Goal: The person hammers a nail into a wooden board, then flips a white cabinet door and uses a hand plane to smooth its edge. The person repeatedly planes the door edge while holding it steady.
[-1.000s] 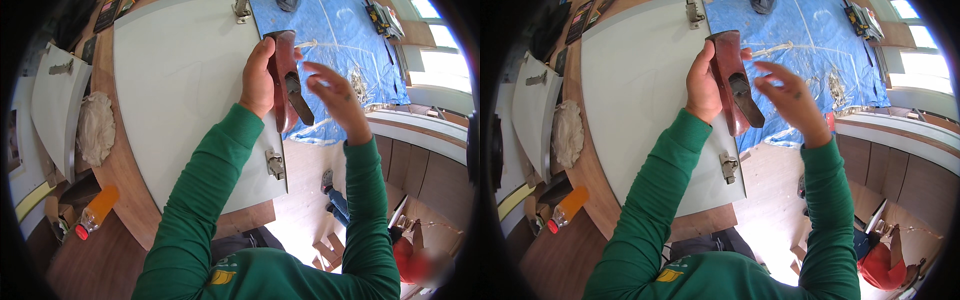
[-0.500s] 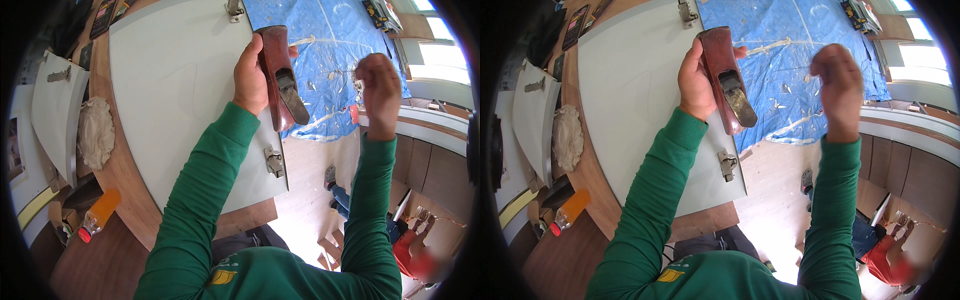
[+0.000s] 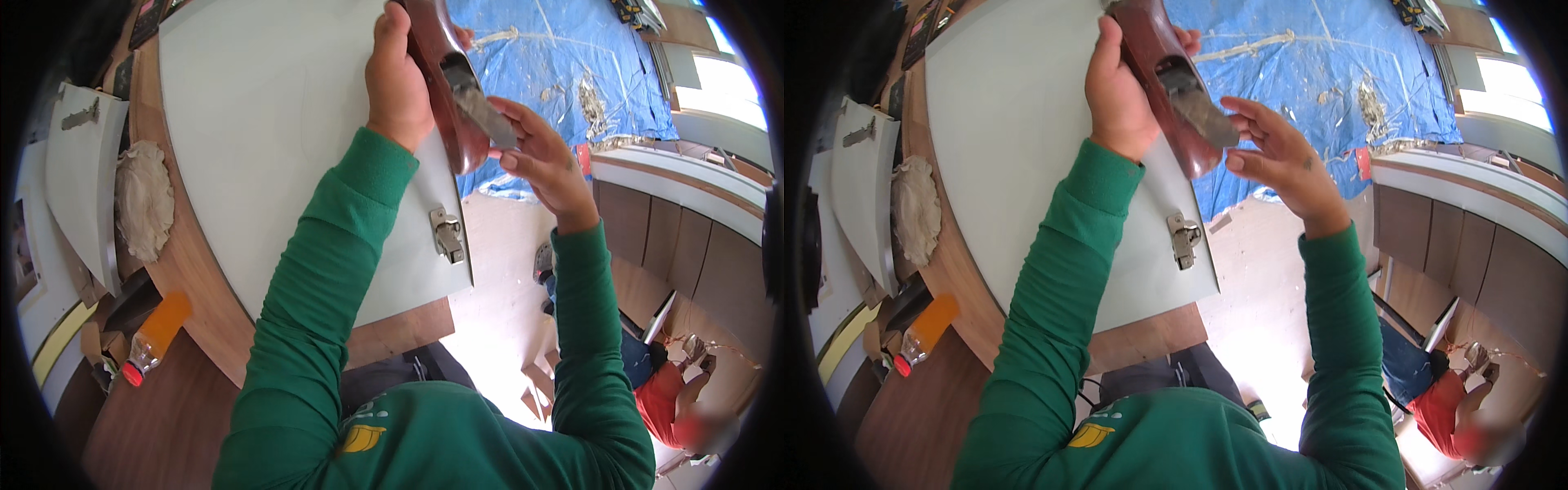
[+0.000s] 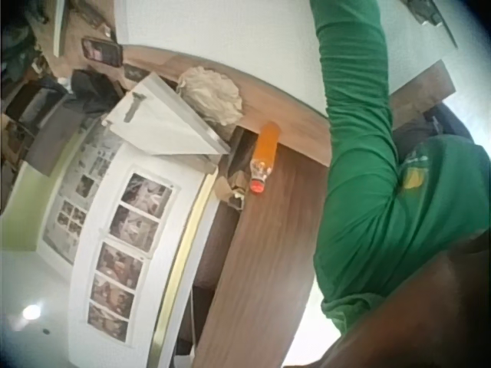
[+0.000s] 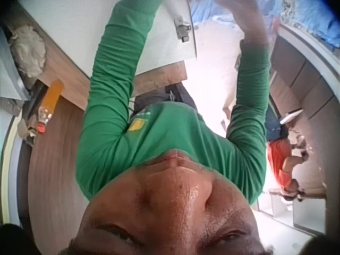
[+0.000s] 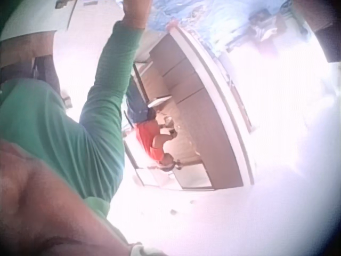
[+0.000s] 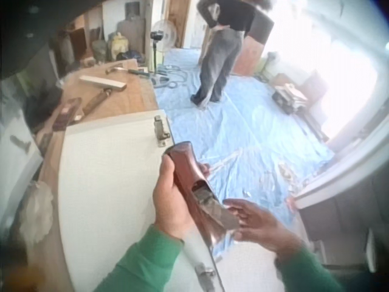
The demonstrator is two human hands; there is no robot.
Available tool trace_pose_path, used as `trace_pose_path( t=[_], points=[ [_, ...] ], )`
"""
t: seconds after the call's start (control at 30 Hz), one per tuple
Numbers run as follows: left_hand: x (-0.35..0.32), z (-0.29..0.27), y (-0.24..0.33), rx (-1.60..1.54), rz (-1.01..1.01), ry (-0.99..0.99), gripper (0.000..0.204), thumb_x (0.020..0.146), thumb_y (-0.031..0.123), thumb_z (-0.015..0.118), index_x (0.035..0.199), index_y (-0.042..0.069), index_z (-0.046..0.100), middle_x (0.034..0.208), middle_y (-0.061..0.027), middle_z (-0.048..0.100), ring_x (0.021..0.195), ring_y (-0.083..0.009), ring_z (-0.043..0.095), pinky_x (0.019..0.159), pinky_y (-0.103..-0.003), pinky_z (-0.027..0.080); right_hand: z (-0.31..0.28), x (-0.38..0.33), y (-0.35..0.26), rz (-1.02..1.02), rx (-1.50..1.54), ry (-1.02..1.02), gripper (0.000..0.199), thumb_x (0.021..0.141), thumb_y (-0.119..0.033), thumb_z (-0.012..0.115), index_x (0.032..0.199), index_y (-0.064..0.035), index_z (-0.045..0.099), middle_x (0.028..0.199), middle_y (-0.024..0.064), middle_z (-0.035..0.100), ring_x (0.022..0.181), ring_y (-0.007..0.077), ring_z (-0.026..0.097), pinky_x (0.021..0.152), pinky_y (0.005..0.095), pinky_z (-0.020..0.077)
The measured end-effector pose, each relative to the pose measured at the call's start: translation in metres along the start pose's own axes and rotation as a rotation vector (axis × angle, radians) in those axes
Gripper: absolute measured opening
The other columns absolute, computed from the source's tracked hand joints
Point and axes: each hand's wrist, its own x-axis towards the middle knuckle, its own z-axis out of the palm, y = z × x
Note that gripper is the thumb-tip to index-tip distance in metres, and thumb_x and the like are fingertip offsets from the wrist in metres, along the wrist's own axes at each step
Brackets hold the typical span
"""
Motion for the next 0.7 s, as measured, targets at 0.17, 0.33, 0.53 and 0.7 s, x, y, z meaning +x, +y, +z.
trace_pose_path(
  t=[0.17, 0.33, 0.53, 0.7],
  points=[
    [0.0, 0.004, -0.007, -0.015, 0.113, -0.051, 0.05, 0.106, 0.055, 0.052, 0.124, 0.009, 0.061, 0.099, -0.0094, 0.069, 0.09, -0.0205, 0.066, 0.079, -0.035, 0.055, 0.037, 0.009, 0.002, -0.005, 0.109, 0.163, 0.076, 0.088, -0.029, 0.084, 0.149, 0.0018, 0.049, 0.123, 0.0067, 0.065, 0.11, 0.0152, 0.063, 0.092, 0.0324, 0.0537],
    [0.005, 0.007, -0.013, 0.101, 0.133, -0.064, 0.05, 0.106, 0.054, 0.053, 0.124, 0.008, 0.06, 0.098, -0.0081, 0.068, 0.087, -0.0174, 0.065, 0.078, -0.031, 0.054, 0.076, 0.018, 0.008, -0.084, 0.074, 0.373, 0.048, 0.085, -0.02, 0.089, 0.121, -0.0019, 0.062, 0.097, 0.0005, 0.068, 0.084, 0.0065, 0.061, 0.074, 0.0243, 0.0537],
    [0.011, -0.004, -0.008, 0.35, 0.203, -0.073, 0.048, 0.108, 0.047, 0.054, 0.125, 0.002, 0.061, 0.109, -0.0112, 0.07, 0.097, -0.0159, 0.064, 0.088, -0.027, 0.051, 0.061, -0.014, 0.029, -0.211, -0.174, 0.445, 0.037, 0.086, -0.023, 0.087, 0.108, -0.0023, 0.065, 0.09, 0.0001, 0.066, 0.078, 0.0073, 0.057, 0.069, 0.0252, 0.0501],
    [0.018, -0.01, 0.017, 0.541, 0.574, 0.023, 0.047, 0.109, 0.04, 0.05, 0.128, -0.002, 0.061, 0.123, -0.0152, 0.068, 0.122, -0.0239, 0.062, 0.104, -0.036, 0.047, 0.07, -0.128, 0.051, -0.109, -0.463, 0.462, 0.047, 0.083, -0.026, 0.088, 0.112, 0.0021, 0.064, 0.086, 0.0044, 0.065, 0.075, 0.013, 0.059, 0.07, 0.0281, 0.0515]
  ],
)
